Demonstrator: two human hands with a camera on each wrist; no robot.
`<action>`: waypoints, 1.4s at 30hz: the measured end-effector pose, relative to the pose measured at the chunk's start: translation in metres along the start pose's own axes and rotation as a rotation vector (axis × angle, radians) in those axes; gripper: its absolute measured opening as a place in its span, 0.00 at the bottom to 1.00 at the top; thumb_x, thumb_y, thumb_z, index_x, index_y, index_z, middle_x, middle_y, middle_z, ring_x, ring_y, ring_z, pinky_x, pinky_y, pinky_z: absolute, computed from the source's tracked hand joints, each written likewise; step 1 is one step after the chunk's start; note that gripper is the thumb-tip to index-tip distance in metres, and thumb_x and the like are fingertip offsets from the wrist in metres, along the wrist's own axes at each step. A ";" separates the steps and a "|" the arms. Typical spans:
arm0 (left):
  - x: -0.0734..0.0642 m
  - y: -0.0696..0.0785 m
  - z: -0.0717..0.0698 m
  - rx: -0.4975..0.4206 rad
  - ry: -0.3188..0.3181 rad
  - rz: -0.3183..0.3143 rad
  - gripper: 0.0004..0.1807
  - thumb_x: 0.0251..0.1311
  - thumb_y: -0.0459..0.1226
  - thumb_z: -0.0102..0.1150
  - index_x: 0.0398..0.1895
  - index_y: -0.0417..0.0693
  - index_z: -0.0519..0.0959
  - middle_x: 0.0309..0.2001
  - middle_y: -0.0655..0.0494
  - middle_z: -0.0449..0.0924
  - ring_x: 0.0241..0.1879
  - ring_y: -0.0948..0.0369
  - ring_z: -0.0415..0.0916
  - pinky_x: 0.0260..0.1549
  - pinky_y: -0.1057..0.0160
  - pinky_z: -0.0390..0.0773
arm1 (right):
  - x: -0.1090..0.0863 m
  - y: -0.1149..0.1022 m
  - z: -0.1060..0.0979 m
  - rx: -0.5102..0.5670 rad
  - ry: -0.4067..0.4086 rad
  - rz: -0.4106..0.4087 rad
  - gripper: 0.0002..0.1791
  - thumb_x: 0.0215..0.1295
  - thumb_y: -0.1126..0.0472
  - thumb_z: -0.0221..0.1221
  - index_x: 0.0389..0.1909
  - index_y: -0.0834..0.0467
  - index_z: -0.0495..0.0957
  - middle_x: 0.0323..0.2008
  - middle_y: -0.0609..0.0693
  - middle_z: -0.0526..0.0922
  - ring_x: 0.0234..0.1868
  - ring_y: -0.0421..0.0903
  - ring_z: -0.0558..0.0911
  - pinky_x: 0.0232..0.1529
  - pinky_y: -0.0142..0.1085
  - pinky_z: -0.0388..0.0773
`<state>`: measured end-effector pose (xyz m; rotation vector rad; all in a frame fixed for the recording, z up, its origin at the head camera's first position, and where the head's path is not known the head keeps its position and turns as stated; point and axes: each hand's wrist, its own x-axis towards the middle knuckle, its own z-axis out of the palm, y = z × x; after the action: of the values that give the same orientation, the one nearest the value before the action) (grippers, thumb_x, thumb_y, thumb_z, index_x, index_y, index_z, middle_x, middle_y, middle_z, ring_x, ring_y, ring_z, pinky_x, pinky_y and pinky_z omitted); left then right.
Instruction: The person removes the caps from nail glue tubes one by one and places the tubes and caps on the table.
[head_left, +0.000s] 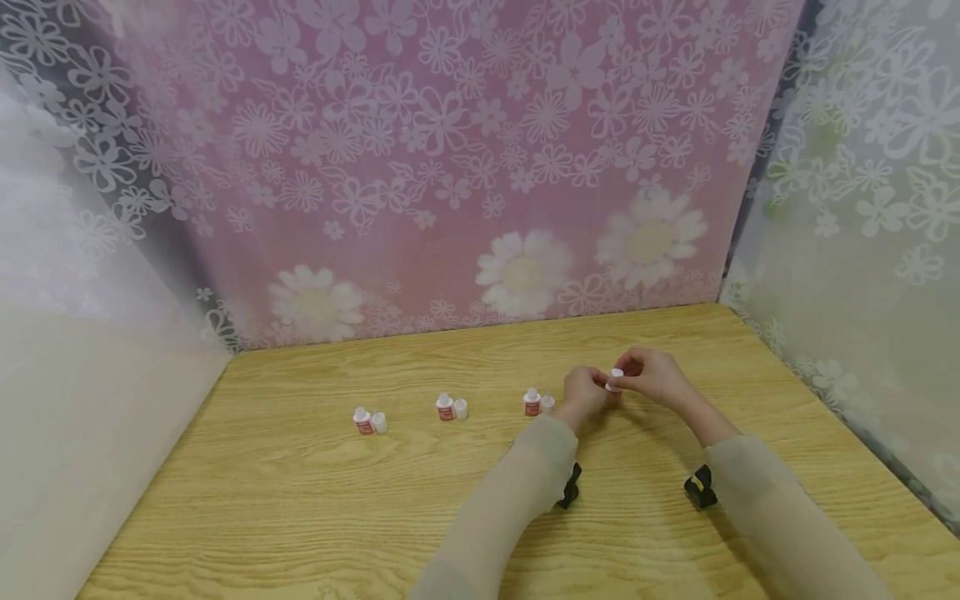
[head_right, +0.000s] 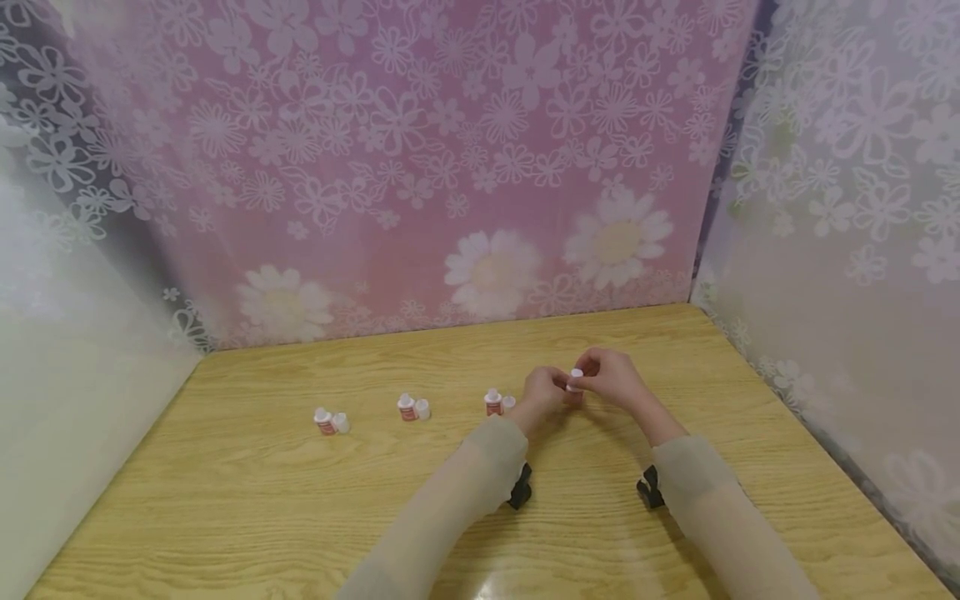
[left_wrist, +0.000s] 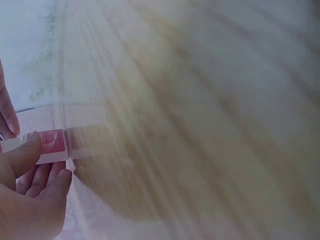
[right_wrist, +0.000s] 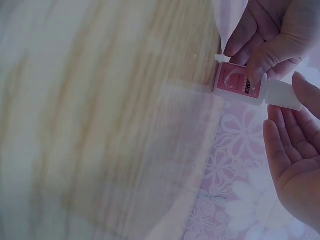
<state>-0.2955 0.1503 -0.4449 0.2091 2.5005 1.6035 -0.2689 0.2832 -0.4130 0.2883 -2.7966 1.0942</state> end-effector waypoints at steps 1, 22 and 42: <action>0.001 -0.001 0.001 0.002 -0.001 0.001 0.07 0.38 0.30 0.70 0.20 0.45 0.81 0.17 0.60 0.74 0.20 0.67 0.67 0.23 0.70 0.69 | 0.000 0.000 0.000 -0.002 -0.002 0.001 0.13 0.51 0.57 0.64 0.32 0.62 0.76 0.28 0.51 0.78 0.31 0.46 0.76 0.31 0.39 0.71; 0.009 -0.005 0.001 -0.011 -0.018 -0.043 0.08 0.34 0.32 0.73 0.20 0.46 0.82 0.17 0.62 0.74 0.22 0.67 0.68 0.24 0.69 0.69 | 0.004 0.004 -0.003 0.132 -0.120 -0.064 0.10 0.56 0.66 0.59 0.37 0.68 0.76 0.33 0.55 0.78 0.36 0.51 0.77 0.35 0.41 0.73; 0.001 0.003 -0.002 -0.009 0.002 -0.074 0.06 0.36 0.33 0.72 0.18 0.46 0.82 0.19 0.61 0.74 0.24 0.66 0.68 0.26 0.67 0.70 | 0.005 0.010 0.001 0.083 -0.076 0.012 0.15 0.50 0.56 0.65 0.32 0.61 0.74 0.29 0.51 0.76 0.32 0.46 0.75 0.32 0.38 0.71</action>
<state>-0.2968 0.1494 -0.4415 0.1130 2.4715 1.5862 -0.2766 0.2893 -0.4195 0.3282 -2.8268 1.2298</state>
